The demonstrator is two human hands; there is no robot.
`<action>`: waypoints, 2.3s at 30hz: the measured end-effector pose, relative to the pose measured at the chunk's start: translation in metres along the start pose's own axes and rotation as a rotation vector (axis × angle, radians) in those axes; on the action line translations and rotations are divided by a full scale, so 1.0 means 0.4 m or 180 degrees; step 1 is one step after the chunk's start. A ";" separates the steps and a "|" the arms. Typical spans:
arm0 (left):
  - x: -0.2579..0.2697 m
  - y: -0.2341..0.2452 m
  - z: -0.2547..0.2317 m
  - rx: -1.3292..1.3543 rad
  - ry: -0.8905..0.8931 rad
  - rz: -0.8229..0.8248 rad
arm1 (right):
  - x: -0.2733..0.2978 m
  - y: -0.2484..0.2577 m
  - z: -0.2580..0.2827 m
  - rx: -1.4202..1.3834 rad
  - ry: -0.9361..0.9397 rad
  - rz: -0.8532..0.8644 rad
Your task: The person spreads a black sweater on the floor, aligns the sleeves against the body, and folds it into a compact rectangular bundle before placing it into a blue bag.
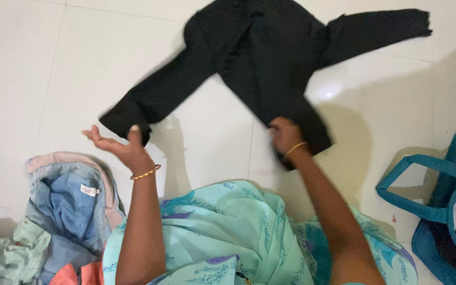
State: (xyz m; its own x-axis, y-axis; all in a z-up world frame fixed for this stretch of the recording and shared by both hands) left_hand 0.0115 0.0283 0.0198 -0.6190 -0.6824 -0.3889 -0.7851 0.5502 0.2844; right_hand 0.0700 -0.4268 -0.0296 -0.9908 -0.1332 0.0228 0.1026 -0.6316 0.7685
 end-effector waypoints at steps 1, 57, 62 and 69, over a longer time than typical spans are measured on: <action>0.021 -0.012 0.000 -0.0131 -0.0234 0.0171 | 0.017 -0.069 0.050 -0.0314 0.0070 -0.0071; 0.277 -0.196 -0.136 -0.3210 -0.1368 0.4169 | -0.243 0.107 -0.089 0.1084 -0.1695 -0.0113; 0.302 -0.209 -0.134 -0.2509 -0.1940 0.4321 | -0.340 0.234 -0.253 0.1164 -0.1843 -0.0364; 0.296 -0.209 -0.153 -0.2946 -0.1737 0.4435 | -0.475 0.208 0.094 0.1383 -0.1333 -0.1106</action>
State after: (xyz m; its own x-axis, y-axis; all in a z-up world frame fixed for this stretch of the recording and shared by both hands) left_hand 0.0027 -0.1277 0.0035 -0.8540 0.3467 0.3880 0.4031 -0.0308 0.9147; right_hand 0.2635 -0.4253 0.0541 -0.9193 0.3823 -0.0933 -0.1846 -0.2096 0.9602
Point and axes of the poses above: each hand's wrist, its own x-axis away from the middle knuckle, its own y-axis out of the back of the hand, z = x × y, the point moved 3 cm from there along -x, towards the middle knuckle, and after that the axes turned 11 degrees about -x, right-handed, at the moved point
